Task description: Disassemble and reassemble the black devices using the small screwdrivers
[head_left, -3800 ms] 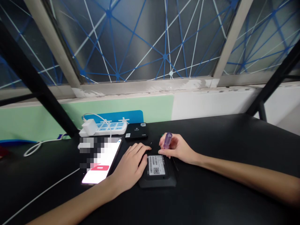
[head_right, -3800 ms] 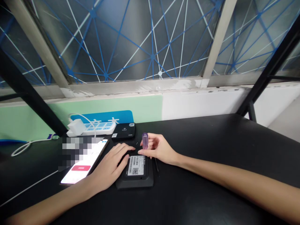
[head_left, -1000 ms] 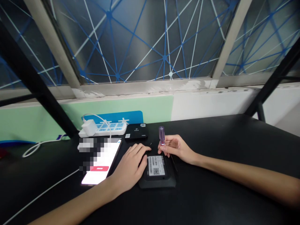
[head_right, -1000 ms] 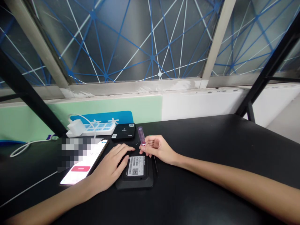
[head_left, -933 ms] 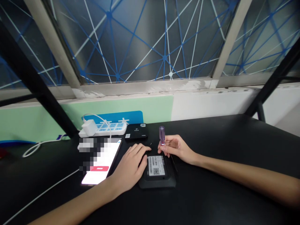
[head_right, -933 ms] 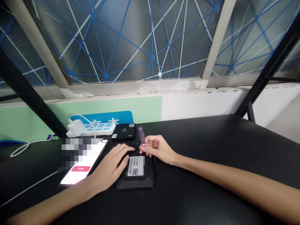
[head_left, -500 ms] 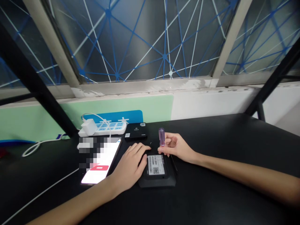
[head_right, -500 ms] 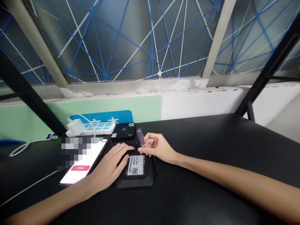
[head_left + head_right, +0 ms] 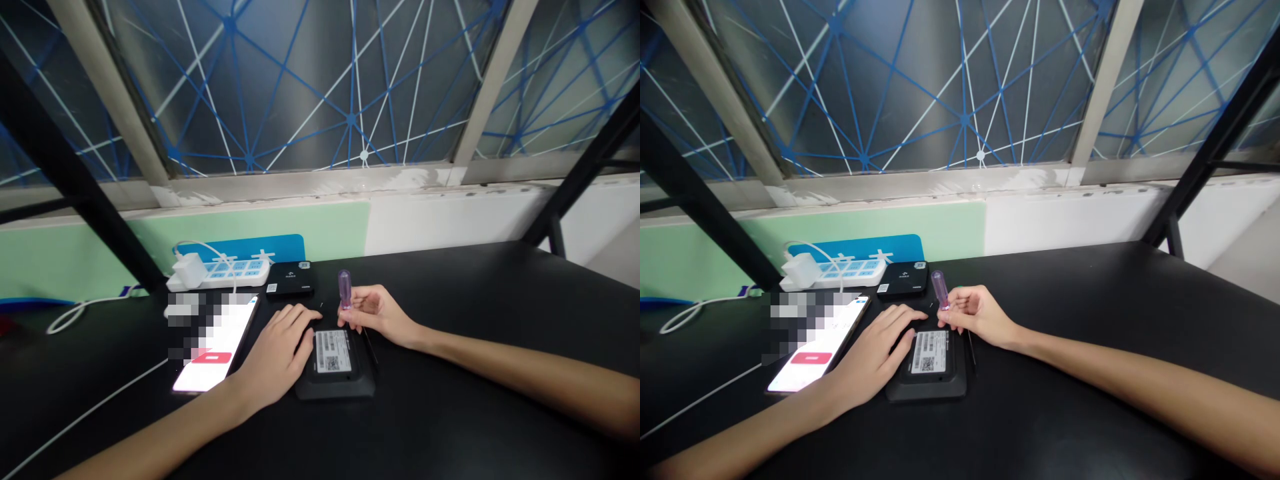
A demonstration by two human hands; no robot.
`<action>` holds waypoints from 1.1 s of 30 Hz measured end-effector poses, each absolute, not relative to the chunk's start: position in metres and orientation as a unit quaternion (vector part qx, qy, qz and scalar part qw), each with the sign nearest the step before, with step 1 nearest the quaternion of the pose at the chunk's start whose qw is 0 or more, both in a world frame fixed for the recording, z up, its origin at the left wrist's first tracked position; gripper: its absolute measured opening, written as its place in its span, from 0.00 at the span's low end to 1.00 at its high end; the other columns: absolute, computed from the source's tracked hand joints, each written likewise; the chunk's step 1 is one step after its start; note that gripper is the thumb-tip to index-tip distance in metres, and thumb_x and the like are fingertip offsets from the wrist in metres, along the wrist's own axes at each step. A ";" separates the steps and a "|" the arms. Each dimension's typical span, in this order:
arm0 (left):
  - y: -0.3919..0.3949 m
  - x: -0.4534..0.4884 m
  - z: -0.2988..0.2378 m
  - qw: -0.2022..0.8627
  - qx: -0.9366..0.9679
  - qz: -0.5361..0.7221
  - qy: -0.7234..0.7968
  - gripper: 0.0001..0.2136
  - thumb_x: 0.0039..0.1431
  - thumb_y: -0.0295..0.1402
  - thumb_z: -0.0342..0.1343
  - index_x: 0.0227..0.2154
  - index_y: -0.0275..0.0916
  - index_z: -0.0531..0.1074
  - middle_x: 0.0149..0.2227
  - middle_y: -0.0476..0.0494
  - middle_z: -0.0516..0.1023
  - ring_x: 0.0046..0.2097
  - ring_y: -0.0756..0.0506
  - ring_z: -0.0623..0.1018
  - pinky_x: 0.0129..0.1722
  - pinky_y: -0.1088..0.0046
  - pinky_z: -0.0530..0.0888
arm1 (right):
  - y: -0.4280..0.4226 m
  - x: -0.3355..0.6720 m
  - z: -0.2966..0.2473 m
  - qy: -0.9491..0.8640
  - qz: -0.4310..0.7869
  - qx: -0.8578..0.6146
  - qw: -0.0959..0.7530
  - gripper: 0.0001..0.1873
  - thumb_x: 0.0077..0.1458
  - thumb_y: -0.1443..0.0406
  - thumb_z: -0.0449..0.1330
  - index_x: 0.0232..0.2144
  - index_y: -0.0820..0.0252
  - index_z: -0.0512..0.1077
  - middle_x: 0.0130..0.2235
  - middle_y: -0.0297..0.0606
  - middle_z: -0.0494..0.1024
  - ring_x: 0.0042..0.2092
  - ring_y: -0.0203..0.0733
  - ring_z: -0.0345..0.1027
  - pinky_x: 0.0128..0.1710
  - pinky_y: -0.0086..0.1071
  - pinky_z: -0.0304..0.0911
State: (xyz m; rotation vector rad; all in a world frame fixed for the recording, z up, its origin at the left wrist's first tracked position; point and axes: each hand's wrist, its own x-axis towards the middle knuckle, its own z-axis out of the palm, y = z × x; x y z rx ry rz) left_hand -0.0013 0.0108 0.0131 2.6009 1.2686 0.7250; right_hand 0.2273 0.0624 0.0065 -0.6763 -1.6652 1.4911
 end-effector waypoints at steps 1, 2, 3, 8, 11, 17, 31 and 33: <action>0.011 -0.001 0.013 0.080 0.869 0.243 0.423 0.15 0.69 0.28 0.42 0.54 0.44 0.66 0.46 0.44 0.72 0.48 0.42 0.71 0.50 0.59 0.69 | 0.062 0.227 0.007 -0.657 0.585 -0.268 0.391 0.15 0.51 0.57 0.68 0.32 0.64 0.74 0.29 0.39 0.79 0.25 0.32 0.67 0.26 0.27 0.63; 0.011 -0.001 0.014 0.081 0.870 0.243 0.422 0.15 0.69 0.28 0.42 0.54 0.44 0.66 0.46 0.44 0.72 0.48 0.42 0.71 0.50 0.59 0.69 | 0.061 0.228 0.008 -0.659 0.583 -0.270 0.391 0.15 0.51 0.57 0.68 0.32 0.64 0.74 0.29 0.39 0.79 0.25 0.32 0.66 0.25 0.27 0.63; 0.011 -0.001 0.014 0.081 0.870 0.242 0.422 0.15 0.69 0.28 0.42 0.54 0.44 0.66 0.46 0.44 0.72 0.48 0.42 0.71 0.50 0.59 0.69 | 0.061 0.228 0.009 -0.661 0.580 -0.270 0.391 0.15 0.51 0.57 0.68 0.33 0.64 0.75 0.30 0.39 0.80 0.25 0.32 0.66 0.25 0.27 0.63; 0.011 -0.002 0.014 0.077 0.871 0.236 0.425 0.15 0.69 0.28 0.41 0.54 0.43 0.66 0.46 0.43 0.72 0.47 0.42 0.70 0.50 0.59 0.68 | 0.059 0.231 0.009 -0.674 0.566 -0.265 0.393 0.14 0.54 0.58 0.66 0.36 0.64 0.78 0.33 0.40 0.79 0.28 0.33 0.67 0.26 0.27 0.62; 0.012 -0.001 0.014 0.076 0.870 0.237 0.425 0.15 0.69 0.28 0.42 0.54 0.43 0.66 0.46 0.44 0.72 0.48 0.42 0.70 0.50 0.59 0.68 | 0.059 0.230 0.007 -0.677 0.557 -0.266 0.400 0.13 0.54 0.59 0.66 0.37 0.64 0.78 0.34 0.39 0.79 0.29 0.33 0.67 0.28 0.28 0.63; 0.011 -0.001 0.014 0.082 0.869 0.233 0.428 0.14 0.69 0.28 0.42 0.53 0.43 0.66 0.46 0.44 0.72 0.48 0.42 0.70 0.51 0.59 0.67 | 0.065 0.225 -0.002 -0.647 0.581 -0.262 0.418 0.14 0.45 0.65 0.72 0.35 0.63 0.76 0.33 0.35 0.77 0.29 0.32 0.68 0.33 0.29 0.66; 0.012 -0.002 0.014 0.083 0.870 0.229 0.429 0.15 0.69 0.28 0.41 0.54 0.43 0.66 0.46 0.44 0.72 0.48 0.42 0.70 0.50 0.59 0.68 | 0.059 0.225 0.004 -0.666 0.547 -0.260 0.437 0.10 0.50 0.63 0.69 0.33 0.63 0.76 0.31 0.38 0.80 0.32 0.37 0.74 0.36 0.32 0.68; 0.011 -0.002 0.014 0.084 0.870 0.232 0.427 0.15 0.69 0.28 0.42 0.54 0.43 0.65 0.46 0.44 0.72 0.48 0.42 0.70 0.50 0.59 0.68 | 0.059 0.226 0.002 -0.672 0.534 -0.259 0.442 0.10 0.51 0.63 0.68 0.34 0.63 0.76 0.32 0.39 0.80 0.32 0.36 0.73 0.34 0.30 0.67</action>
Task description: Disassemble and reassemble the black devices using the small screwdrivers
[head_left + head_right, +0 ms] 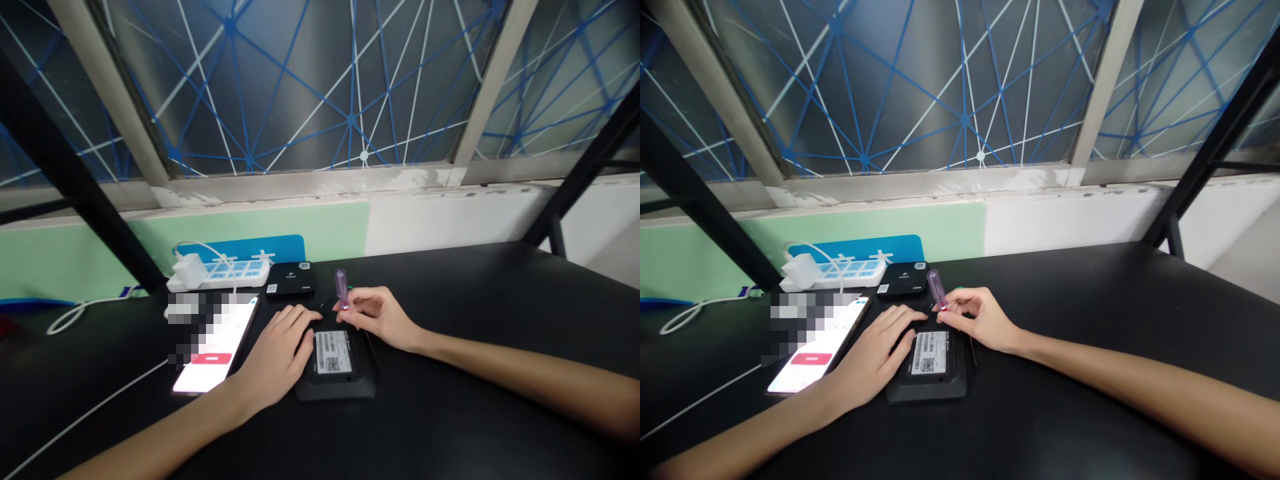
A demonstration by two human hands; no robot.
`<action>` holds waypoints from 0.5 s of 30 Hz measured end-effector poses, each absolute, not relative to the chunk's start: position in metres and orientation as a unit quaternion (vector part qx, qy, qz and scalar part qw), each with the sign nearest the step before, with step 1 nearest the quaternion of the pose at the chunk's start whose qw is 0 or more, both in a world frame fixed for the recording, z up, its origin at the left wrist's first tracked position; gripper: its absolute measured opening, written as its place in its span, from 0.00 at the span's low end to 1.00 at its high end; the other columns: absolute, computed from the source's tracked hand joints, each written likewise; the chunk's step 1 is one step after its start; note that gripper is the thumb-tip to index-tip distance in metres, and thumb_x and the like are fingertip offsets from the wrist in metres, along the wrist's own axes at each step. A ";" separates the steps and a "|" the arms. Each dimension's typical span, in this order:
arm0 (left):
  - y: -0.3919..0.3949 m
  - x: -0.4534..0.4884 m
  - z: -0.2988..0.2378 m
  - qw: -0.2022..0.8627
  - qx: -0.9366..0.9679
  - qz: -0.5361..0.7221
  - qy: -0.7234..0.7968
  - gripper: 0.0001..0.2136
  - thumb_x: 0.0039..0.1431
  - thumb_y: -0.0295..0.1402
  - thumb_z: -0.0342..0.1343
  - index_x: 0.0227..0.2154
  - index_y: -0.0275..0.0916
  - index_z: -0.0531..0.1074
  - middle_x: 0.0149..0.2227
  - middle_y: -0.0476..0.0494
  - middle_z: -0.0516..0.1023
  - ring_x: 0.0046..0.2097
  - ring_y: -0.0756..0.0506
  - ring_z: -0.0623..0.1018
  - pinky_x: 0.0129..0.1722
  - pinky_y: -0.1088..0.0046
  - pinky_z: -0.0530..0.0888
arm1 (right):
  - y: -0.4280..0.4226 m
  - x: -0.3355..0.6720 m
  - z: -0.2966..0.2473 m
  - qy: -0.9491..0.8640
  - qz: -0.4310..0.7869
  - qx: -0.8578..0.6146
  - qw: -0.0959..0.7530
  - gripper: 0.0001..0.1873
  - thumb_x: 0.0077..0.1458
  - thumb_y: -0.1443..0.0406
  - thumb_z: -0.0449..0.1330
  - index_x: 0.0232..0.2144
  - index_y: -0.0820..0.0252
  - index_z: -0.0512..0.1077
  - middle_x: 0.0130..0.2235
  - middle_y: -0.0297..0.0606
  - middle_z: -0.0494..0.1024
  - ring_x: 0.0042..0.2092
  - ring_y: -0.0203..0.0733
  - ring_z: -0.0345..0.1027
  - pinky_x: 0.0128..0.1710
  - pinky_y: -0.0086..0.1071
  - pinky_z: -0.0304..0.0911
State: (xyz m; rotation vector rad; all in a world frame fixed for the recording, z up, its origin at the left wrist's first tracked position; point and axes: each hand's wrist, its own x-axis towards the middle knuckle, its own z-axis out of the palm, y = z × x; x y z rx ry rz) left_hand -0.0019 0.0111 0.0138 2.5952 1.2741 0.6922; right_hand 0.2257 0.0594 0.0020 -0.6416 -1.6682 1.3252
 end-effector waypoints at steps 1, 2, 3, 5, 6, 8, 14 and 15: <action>0.011 -0.002 0.014 0.084 0.870 0.234 0.426 0.15 0.69 0.28 0.42 0.54 0.43 0.65 0.46 0.44 0.72 0.48 0.42 0.70 0.50 0.60 0.68 | 0.060 0.226 0.001 -0.674 0.529 -0.257 0.446 0.10 0.52 0.63 0.68 0.35 0.63 0.77 0.32 0.39 0.80 0.32 0.36 0.73 0.33 0.30 0.67; 0.011 -0.002 0.013 0.084 0.870 0.237 0.425 0.15 0.69 0.28 0.42 0.55 0.43 0.65 0.46 0.44 0.72 0.48 0.42 0.70 0.50 0.60 0.68 | 0.060 0.227 0.000 -0.676 0.527 -0.254 0.448 0.10 0.52 0.63 0.68 0.35 0.63 0.77 0.33 0.39 0.80 0.32 0.36 0.72 0.32 0.29 0.66; 0.011 -0.002 0.013 0.082 0.870 0.239 0.424 0.15 0.69 0.28 0.42 0.55 0.43 0.65 0.46 0.45 0.72 0.48 0.42 0.70 0.51 0.60 0.68 | 0.061 0.228 0.000 -0.678 0.527 -0.252 0.447 0.10 0.52 0.63 0.68 0.36 0.63 0.77 0.34 0.39 0.80 0.32 0.36 0.72 0.31 0.28 0.66; 0.011 -0.002 0.012 0.079 0.870 0.241 0.423 0.15 0.69 0.28 0.42 0.55 0.44 0.66 0.46 0.45 0.72 0.49 0.43 0.71 0.51 0.61 0.68 | 0.061 0.229 0.000 -0.678 0.529 -0.248 0.446 0.10 0.54 0.63 0.67 0.38 0.62 0.77 0.33 0.39 0.79 0.32 0.35 0.72 0.29 0.28 0.65; 0.011 -0.002 0.012 0.077 0.870 0.242 0.423 0.15 0.69 0.28 0.42 0.55 0.44 0.66 0.46 0.45 0.72 0.49 0.43 0.71 0.51 0.61 0.68 | 0.061 0.229 0.000 -0.676 0.532 -0.246 0.448 0.10 0.54 0.62 0.67 0.38 0.63 0.77 0.33 0.39 0.79 0.32 0.35 0.71 0.29 0.27 0.65; 0.012 -0.003 0.012 0.074 0.870 0.243 0.423 0.15 0.69 0.28 0.42 0.54 0.44 0.66 0.46 0.45 0.72 0.49 0.42 0.71 0.51 0.61 0.68 | 0.061 0.230 0.002 -0.671 0.534 -0.241 0.455 0.11 0.55 0.62 0.66 0.39 0.63 0.77 0.32 0.39 0.78 0.31 0.35 0.70 0.28 0.27 0.64; 0.011 -0.003 0.013 0.075 0.871 0.239 0.423 0.15 0.69 0.28 0.42 0.54 0.43 0.66 0.46 0.45 0.72 0.48 0.42 0.71 0.51 0.60 0.68 | 0.057 0.231 0.005 -0.661 0.530 -0.234 0.477 0.10 0.57 0.62 0.64 0.39 0.63 0.76 0.31 0.40 0.78 0.29 0.35 0.68 0.27 0.28 0.64; 0.011 -0.003 0.013 0.076 0.871 0.238 0.424 0.15 0.69 0.28 0.42 0.54 0.43 0.66 0.46 0.45 0.72 0.48 0.42 0.71 0.51 0.59 0.68 | 0.057 0.231 0.005 -0.658 0.530 -0.235 0.480 0.10 0.58 0.62 0.64 0.39 0.63 0.76 0.31 0.40 0.78 0.29 0.35 0.68 0.27 0.28 0.64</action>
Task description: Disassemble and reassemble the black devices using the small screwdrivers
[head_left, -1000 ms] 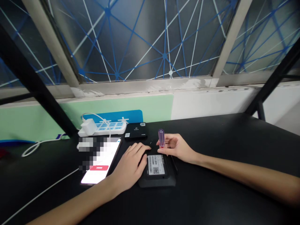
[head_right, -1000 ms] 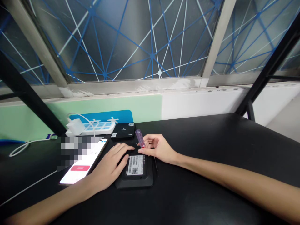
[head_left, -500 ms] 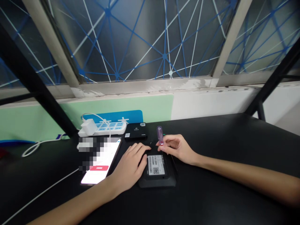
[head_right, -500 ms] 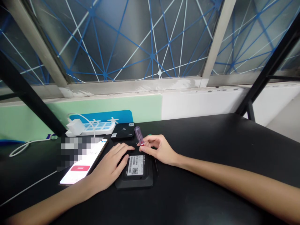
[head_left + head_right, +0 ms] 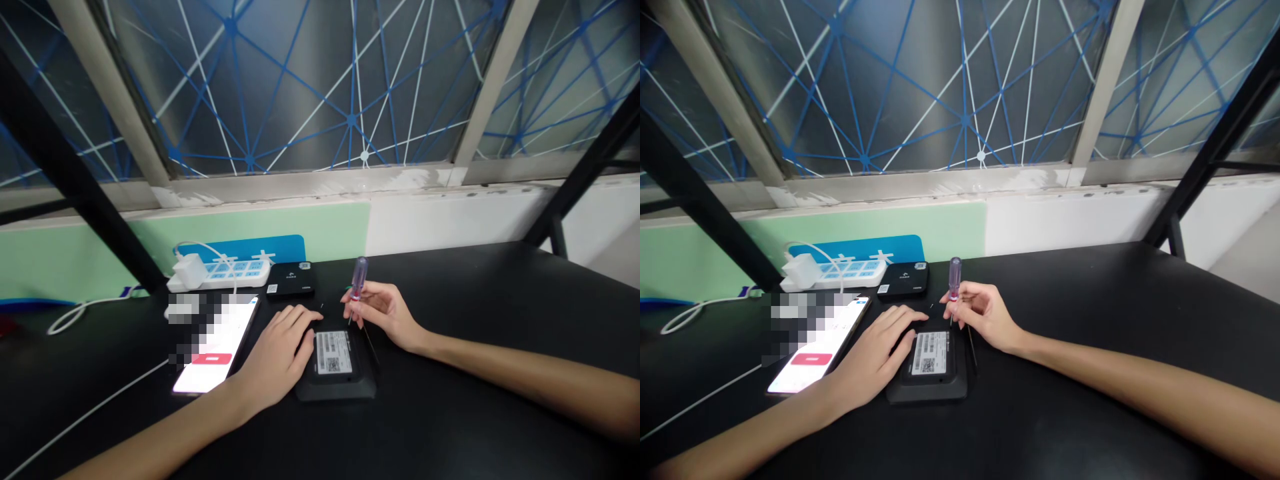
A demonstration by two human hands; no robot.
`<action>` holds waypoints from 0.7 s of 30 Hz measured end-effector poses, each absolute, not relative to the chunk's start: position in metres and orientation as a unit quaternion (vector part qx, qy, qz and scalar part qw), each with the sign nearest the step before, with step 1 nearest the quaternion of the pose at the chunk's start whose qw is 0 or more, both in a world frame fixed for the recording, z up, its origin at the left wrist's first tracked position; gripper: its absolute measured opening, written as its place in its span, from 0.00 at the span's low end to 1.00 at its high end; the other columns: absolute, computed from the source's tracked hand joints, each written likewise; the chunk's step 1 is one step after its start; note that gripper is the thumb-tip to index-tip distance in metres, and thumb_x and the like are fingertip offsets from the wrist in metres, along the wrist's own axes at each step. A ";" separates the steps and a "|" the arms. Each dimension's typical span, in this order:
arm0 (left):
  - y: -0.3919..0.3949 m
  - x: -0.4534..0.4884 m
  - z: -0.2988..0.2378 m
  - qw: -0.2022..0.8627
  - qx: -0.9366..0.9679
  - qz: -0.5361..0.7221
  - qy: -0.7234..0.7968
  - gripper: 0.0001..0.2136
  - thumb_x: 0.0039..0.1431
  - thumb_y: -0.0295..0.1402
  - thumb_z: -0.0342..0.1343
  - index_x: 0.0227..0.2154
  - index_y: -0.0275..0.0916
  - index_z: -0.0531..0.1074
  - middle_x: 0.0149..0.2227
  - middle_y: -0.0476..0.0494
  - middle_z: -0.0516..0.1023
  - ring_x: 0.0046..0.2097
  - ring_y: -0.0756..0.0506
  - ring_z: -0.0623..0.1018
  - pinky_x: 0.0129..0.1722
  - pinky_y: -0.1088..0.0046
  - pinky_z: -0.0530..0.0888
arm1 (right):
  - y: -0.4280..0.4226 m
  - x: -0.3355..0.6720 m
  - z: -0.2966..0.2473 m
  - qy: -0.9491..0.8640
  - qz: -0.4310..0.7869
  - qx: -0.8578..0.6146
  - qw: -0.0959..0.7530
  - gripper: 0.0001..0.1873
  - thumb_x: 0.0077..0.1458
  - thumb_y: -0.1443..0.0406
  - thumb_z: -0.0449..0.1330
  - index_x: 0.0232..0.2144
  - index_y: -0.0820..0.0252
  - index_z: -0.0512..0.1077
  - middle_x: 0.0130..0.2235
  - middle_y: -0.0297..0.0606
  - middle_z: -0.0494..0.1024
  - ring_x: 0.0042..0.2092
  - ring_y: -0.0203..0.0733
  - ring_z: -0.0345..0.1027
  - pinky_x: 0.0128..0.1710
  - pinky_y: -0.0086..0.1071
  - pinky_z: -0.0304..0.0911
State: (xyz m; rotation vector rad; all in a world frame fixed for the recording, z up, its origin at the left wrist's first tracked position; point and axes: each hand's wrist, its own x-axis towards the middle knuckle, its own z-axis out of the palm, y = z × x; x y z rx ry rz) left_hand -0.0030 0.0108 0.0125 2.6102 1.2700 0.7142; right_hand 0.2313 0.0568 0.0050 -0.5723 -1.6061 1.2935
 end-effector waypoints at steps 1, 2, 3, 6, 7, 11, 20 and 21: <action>0.011 -0.003 0.012 0.077 0.871 0.238 0.423 0.15 0.69 0.28 0.42 0.54 0.44 0.66 0.46 0.45 0.72 0.49 0.42 0.71 0.51 0.59 0.68 | 0.057 0.231 0.005 -0.655 0.530 -0.234 0.484 0.10 0.58 0.62 0.64 0.39 0.63 0.76 0.31 0.40 0.78 0.29 0.35 0.68 0.27 0.28 0.65; 0.011 -0.003 0.012 0.078 0.870 0.239 0.423 0.15 0.69 0.28 0.42 0.54 0.44 0.66 0.46 0.45 0.72 0.49 0.42 0.71 0.51 0.60 0.68 | 0.057 0.231 0.004 -0.653 0.531 -0.234 0.488 0.10 0.58 0.62 0.64 0.39 0.63 0.76 0.30 0.40 0.78 0.29 0.35 0.68 0.27 0.29 0.65; 0.011 -0.003 0.012 0.079 0.870 0.240 0.423 0.15 0.69 0.28 0.42 0.54 0.44 0.65 0.46 0.45 0.72 0.49 0.42 0.71 0.51 0.60 0.68 | 0.058 0.231 0.004 -0.650 0.531 -0.232 0.492 0.10 0.57 0.62 0.64 0.38 0.63 0.76 0.30 0.40 0.78 0.29 0.36 0.69 0.27 0.29 0.65; 0.010 -0.002 0.013 0.085 0.867 0.247 0.424 0.15 0.69 0.28 0.42 0.54 0.44 0.64 0.47 0.45 0.72 0.50 0.42 0.71 0.53 0.59 0.68 | 0.061 0.231 0.003 -0.643 0.534 -0.219 0.505 0.09 0.58 0.62 0.63 0.37 0.63 0.76 0.31 0.41 0.79 0.30 0.37 0.70 0.28 0.30 0.66; 0.010 -0.002 0.014 0.090 0.866 0.250 0.423 0.15 0.69 0.28 0.43 0.55 0.44 0.64 0.48 0.45 0.71 0.51 0.42 0.70 0.54 0.59 0.68 | 0.062 0.230 0.003 -0.642 0.534 -0.213 0.507 0.09 0.58 0.62 0.63 0.37 0.63 0.76 0.32 0.41 0.79 0.30 0.37 0.70 0.29 0.31 0.66; 0.004 -0.001 0.018 0.102 0.873 0.257 0.401 0.14 0.69 0.30 0.44 0.55 0.45 0.64 0.53 0.43 0.69 0.55 0.42 0.69 0.55 0.58 0.67 | 0.065 0.229 0.003 -0.642 0.542 -0.209 0.500 0.10 0.59 0.61 0.62 0.33 0.64 0.77 0.35 0.43 0.80 0.31 0.39 0.72 0.32 0.33 0.68; -0.001 -0.002 0.023 0.102 0.907 0.221 0.343 0.17 0.67 0.33 0.49 0.58 0.45 0.64 0.62 0.43 0.64 0.62 0.40 0.65 0.61 0.56 0.63 | 0.066 0.229 0.005 -0.631 0.571 -0.208 0.482 0.16 0.61 0.59 0.59 0.27 0.63 0.77 0.36 0.42 0.79 0.33 0.39 0.72 0.34 0.33 0.69; -0.001 -0.002 0.023 0.102 0.908 0.221 0.340 0.18 0.67 0.33 0.48 0.59 0.45 0.63 0.63 0.43 0.64 0.62 0.40 0.65 0.61 0.56 0.63 | 0.065 0.229 0.005 -0.633 0.570 -0.207 0.481 0.15 0.60 0.59 0.59 0.26 0.63 0.77 0.36 0.42 0.78 0.32 0.38 0.72 0.34 0.33 0.69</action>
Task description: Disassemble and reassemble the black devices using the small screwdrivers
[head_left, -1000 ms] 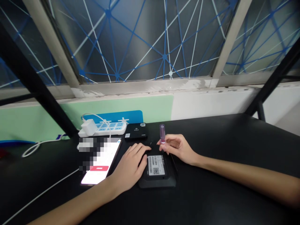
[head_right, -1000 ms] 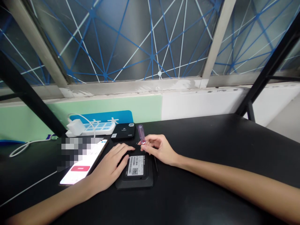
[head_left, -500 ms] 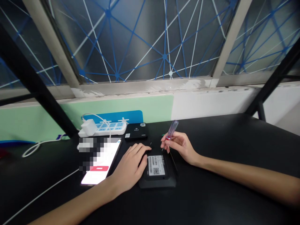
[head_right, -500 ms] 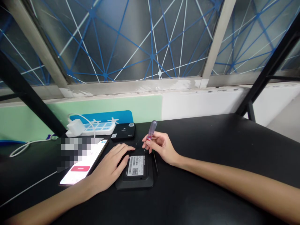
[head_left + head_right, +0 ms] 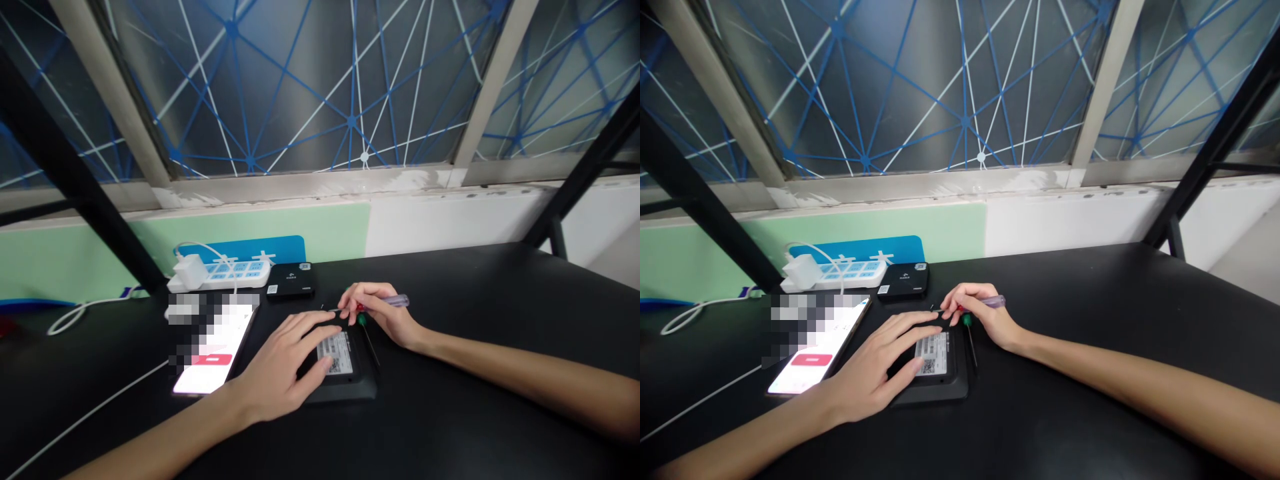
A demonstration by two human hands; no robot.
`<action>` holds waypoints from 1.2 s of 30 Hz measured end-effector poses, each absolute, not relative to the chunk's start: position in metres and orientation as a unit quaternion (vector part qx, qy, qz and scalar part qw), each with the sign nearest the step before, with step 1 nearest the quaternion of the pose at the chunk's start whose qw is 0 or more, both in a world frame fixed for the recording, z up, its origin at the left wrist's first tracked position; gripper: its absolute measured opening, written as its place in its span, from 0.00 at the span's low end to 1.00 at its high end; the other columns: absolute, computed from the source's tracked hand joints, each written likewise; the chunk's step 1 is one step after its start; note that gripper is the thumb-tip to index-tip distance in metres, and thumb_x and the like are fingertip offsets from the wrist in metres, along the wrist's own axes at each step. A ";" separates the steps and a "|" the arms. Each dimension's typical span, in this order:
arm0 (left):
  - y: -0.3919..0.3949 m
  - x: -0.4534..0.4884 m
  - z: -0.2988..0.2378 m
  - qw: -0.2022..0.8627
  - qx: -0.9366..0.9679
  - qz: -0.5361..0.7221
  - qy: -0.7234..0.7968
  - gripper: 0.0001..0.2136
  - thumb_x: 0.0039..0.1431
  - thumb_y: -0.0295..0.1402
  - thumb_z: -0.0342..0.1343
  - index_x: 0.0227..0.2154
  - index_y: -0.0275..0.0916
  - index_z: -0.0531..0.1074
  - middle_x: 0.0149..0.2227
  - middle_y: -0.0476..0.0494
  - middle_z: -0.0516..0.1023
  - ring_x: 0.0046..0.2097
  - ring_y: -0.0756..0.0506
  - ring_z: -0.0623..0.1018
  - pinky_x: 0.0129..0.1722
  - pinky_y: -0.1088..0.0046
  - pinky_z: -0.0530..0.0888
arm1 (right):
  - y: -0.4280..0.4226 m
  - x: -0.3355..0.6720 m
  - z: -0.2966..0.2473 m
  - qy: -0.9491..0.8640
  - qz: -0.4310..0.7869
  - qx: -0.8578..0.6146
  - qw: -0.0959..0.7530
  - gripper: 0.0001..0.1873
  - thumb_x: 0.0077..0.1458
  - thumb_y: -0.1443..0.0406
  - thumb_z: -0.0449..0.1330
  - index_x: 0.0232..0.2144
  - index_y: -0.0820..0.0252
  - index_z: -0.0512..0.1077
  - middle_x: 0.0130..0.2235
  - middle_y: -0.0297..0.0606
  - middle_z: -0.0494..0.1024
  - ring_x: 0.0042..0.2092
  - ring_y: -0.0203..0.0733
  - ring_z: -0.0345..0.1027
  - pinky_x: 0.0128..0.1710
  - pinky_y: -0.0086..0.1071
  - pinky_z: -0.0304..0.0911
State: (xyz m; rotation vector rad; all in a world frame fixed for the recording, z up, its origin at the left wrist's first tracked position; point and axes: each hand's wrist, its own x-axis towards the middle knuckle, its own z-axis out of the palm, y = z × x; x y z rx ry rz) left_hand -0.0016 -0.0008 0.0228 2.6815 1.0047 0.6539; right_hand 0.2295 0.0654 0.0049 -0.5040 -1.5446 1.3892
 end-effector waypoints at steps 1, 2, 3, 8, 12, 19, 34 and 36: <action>-0.001 -0.001 0.023 0.101 0.908 0.222 0.339 0.18 0.67 0.33 0.48 0.59 0.46 0.63 0.62 0.43 0.64 0.62 0.40 0.65 0.61 0.56 0.62 | 0.065 0.230 0.005 -0.635 0.569 -0.204 0.481 0.15 0.60 0.60 0.60 0.26 0.63 0.77 0.36 0.41 0.78 0.31 0.38 0.72 0.34 0.33 0.69; -0.001 -0.001 0.023 0.099 0.907 0.224 0.341 0.19 0.67 0.33 0.48 0.59 0.46 0.63 0.62 0.43 0.65 0.61 0.41 0.66 0.61 0.56 0.62 | 0.065 0.230 0.005 -0.635 0.569 -0.203 0.481 0.15 0.60 0.60 0.60 0.26 0.63 0.76 0.35 0.40 0.78 0.31 0.37 0.72 0.34 0.33 0.68; -0.001 -0.001 0.022 0.097 0.905 0.226 0.346 0.18 0.67 0.33 0.48 0.59 0.46 0.63 0.61 0.43 0.65 0.61 0.40 0.66 0.61 0.56 0.62 | 0.065 0.230 0.005 -0.634 0.571 -0.201 0.482 0.14 0.60 0.60 0.60 0.26 0.63 0.76 0.34 0.40 0.78 0.30 0.37 0.72 0.33 0.33 0.68; -0.001 -0.002 0.019 0.081 0.894 0.224 0.379 0.18 0.68 0.34 0.47 0.59 0.45 0.63 0.61 0.41 0.64 0.61 0.39 0.66 0.60 0.52 0.63 | 0.067 0.230 0.003 -0.619 0.580 -0.211 0.486 0.14 0.60 0.59 0.61 0.28 0.64 0.76 0.31 0.41 0.79 0.30 0.38 0.74 0.30 0.31 0.68; -0.001 -0.002 0.019 0.083 0.898 0.223 0.371 0.18 0.68 0.34 0.47 0.60 0.46 0.62 0.61 0.42 0.66 0.60 0.39 0.67 0.61 0.51 0.62 | 0.068 0.228 0.002 -0.608 0.578 -0.229 0.493 0.15 0.59 0.59 0.62 0.26 0.64 0.74 0.31 0.42 0.81 0.30 0.39 0.75 0.28 0.30 0.69; 0.002 -0.001 0.017 0.078 0.890 0.230 0.385 0.19 0.68 0.35 0.48 0.60 0.44 0.62 0.59 0.41 0.69 0.59 0.39 0.68 0.59 0.53 0.65 | 0.068 0.228 0.004 -0.564 0.568 -0.250 0.544 0.22 0.60 0.56 0.61 0.19 0.63 0.71 0.24 0.41 0.79 0.23 0.37 0.72 0.21 0.28 0.66; 0.003 -0.002 0.017 0.057 0.886 0.206 0.412 0.18 0.71 0.31 0.41 0.60 0.46 0.63 0.57 0.44 0.71 0.56 0.41 0.71 0.59 0.51 0.64 | 0.072 0.238 0.009 -0.578 0.552 -0.271 0.536 0.26 0.60 0.55 0.59 0.13 0.61 0.66 0.15 0.36 0.73 0.13 0.32 0.61 0.11 0.24 0.54; 0.003 -0.002 0.016 0.054 0.886 0.209 0.411 0.18 0.71 0.31 0.41 0.60 0.46 0.63 0.57 0.44 0.71 0.56 0.41 0.71 0.59 0.52 0.65 | 0.072 0.239 0.012 -0.594 0.554 -0.270 0.517 0.27 0.59 0.55 0.59 0.12 0.62 0.66 0.14 0.36 0.73 0.13 0.32 0.60 0.11 0.24 0.53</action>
